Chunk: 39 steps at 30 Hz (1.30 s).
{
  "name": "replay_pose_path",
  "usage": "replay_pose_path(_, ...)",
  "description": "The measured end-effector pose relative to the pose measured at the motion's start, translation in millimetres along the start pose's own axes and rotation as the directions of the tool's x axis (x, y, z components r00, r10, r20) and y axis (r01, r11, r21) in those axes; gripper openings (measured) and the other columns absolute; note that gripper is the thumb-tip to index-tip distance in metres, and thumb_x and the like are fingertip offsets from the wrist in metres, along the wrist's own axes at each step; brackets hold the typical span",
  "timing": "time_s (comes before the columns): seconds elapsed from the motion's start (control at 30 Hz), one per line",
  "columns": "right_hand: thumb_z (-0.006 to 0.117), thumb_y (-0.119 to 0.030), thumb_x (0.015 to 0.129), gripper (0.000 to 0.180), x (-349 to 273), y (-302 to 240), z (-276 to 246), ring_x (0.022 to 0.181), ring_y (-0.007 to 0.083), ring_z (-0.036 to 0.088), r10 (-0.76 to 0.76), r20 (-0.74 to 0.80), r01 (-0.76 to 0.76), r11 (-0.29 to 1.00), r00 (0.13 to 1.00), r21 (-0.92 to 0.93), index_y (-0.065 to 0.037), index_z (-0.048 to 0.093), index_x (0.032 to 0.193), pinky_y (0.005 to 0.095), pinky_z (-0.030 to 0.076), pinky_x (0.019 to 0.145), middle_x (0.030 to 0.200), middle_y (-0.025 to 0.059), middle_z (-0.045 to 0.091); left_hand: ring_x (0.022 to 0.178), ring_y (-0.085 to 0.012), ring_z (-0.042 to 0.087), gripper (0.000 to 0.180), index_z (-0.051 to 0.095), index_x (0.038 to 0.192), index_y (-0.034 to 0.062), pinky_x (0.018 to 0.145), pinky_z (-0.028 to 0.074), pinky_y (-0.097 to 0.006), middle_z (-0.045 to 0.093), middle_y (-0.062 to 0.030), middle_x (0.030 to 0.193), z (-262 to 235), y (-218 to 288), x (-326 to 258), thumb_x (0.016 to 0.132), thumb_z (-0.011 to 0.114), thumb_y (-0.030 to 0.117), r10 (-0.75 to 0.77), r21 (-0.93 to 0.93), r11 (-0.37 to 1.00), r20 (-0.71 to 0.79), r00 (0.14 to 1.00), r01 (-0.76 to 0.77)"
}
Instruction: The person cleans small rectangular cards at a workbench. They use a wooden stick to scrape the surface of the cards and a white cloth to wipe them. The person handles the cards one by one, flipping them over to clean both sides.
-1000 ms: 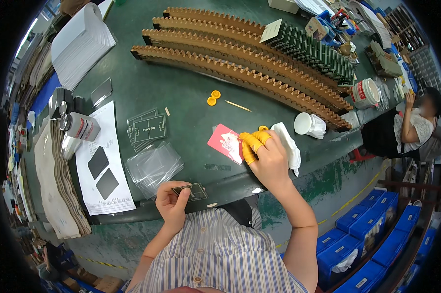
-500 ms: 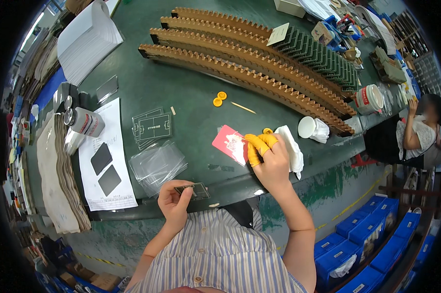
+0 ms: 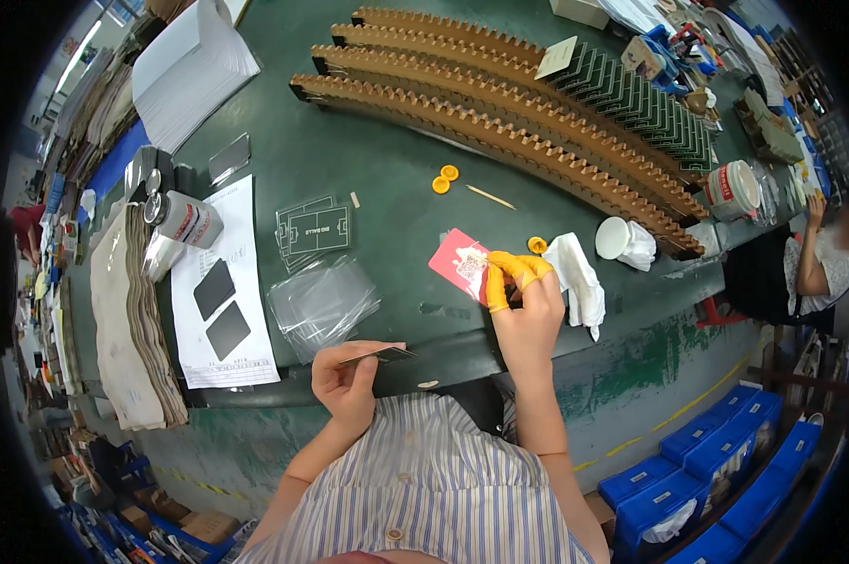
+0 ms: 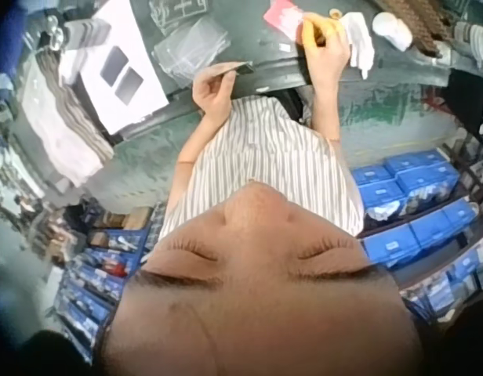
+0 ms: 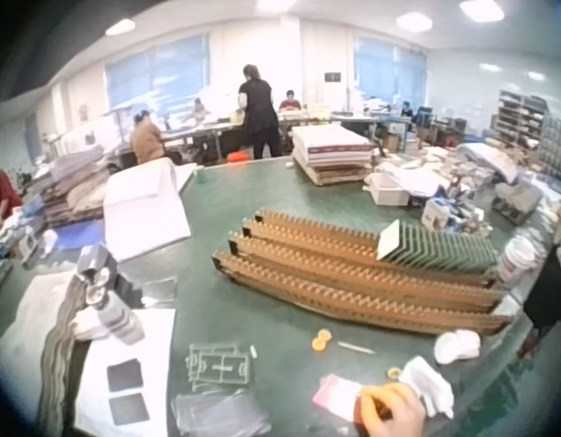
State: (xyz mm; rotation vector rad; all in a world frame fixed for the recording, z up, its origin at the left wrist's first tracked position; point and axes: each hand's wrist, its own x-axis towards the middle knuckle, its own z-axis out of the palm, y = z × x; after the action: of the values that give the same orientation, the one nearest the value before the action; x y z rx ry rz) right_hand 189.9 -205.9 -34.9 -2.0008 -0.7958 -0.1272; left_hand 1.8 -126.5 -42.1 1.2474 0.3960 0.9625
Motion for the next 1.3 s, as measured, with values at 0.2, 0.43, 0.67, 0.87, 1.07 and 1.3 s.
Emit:
replay_pose_path(0.2,0.069,-0.002,0.074,0.016,2,0,0,0.071,0.0191,0.056,0.010,0.035,-0.007,0.998,0.999,-0.070,-0.005,0.069,0.090,0.0284,0.046,0.056,0.087,0.0079,0.058,0.092,-0.0293,0.065,0.014,0.052,0.098,-0.0017,0.082,0.051,-0.038,0.064,-0.0204,0.097,-2,-10,-4,0.085,0.055,-0.008,0.008,0.003,1.000,-0.043,0.999,-0.008)
replay_pose_path(0.43,0.070,-0.001,0.072,0.016,2,2,1,0.070,0.0194,0.056,-0.028,0.033,0.031,0.997,0.999,-0.075,-0.004,0.069,0.088,0.0285,0.046,0.056,0.085,0.0077,0.058,0.081,-0.0321,0.066,0.013,0.044,0.098,0.0004,0.075,0.055,-0.043,0.063,-0.0199,0.088,0,-8,-1,0.089,0.053,-0.001,0.027,0.066,0.998,-0.069,0.997,-0.022)
replay_pose_path(0.67,0.070,-0.001,0.073,0.016,1,5,2,0.069,0.0186,0.056,-0.046,0.031,0.048,0.995,0.998,-0.092,-0.005,0.069,0.088,0.0273,0.046,0.056,0.084,0.0073,0.057,0.082,-0.0311,0.064,0.011,0.046,0.097,0.0001,0.077,0.055,-0.046,0.059,-0.0191,0.091,-1,-9,1,0.088,0.052,-0.004,0.131,0.043,0.991,-0.040,0.991,-0.130)
replay_pose_path(0.87,0.070,0.003,0.072,0.019,-5,-4,-1,0.065,0.0129,0.052,-0.080,-0.104,0.085,0.995,0.991,0.048,-0.005,0.067,0.089,0.0240,0.042,0.055,0.082,0.0049,0.057,0.088,-0.0310,0.063,0.014,0.047,0.098,0.0007,0.080,0.055,-0.048,0.057,-0.0195,0.099,-5,-12,1,0.087,0.050,-0.008,0.216,0.027,0.976,-0.027,0.976,-0.215)
replay_pose_path(1.07,0.071,0.006,0.070,0.021,-47,-38,-16,0.067,0.0162,0.052,-0.173,-0.115,0.200,0.933,0.978,0.300,-0.002,0.066,0.088,0.0243,0.042,0.060,0.082,0.0067,0.058,0.093,-0.0319,0.063,0.022,0.051,0.099,0.0013,0.082,0.055,-0.048,0.057,-0.0184,0.099,-3,-4,-1,0.084,0.050,-0.015,0.273,0.135,0.951,0.050,0.961,-0.277)
replay_pose_path(1.3,0.077,0.005,0.064,0.029,-68,-42,-15,0.075,0.0206,0.055,-0.171,-0.006,0.148,0.838,0.985,0.525,-0.002,0.065,0.090,0.0273,0.044,0.064,0.088,0.0077,0.056,0.093,-0.0321,0.064,0.020,0.054,0.097,0.0046,0.086,0.053,-0.046,0.061,-0.0163,0.096,-2,1,-1,0.083,0.059,-0.009,0.362,0.193,0.911,0.053,0.931,-0.365)
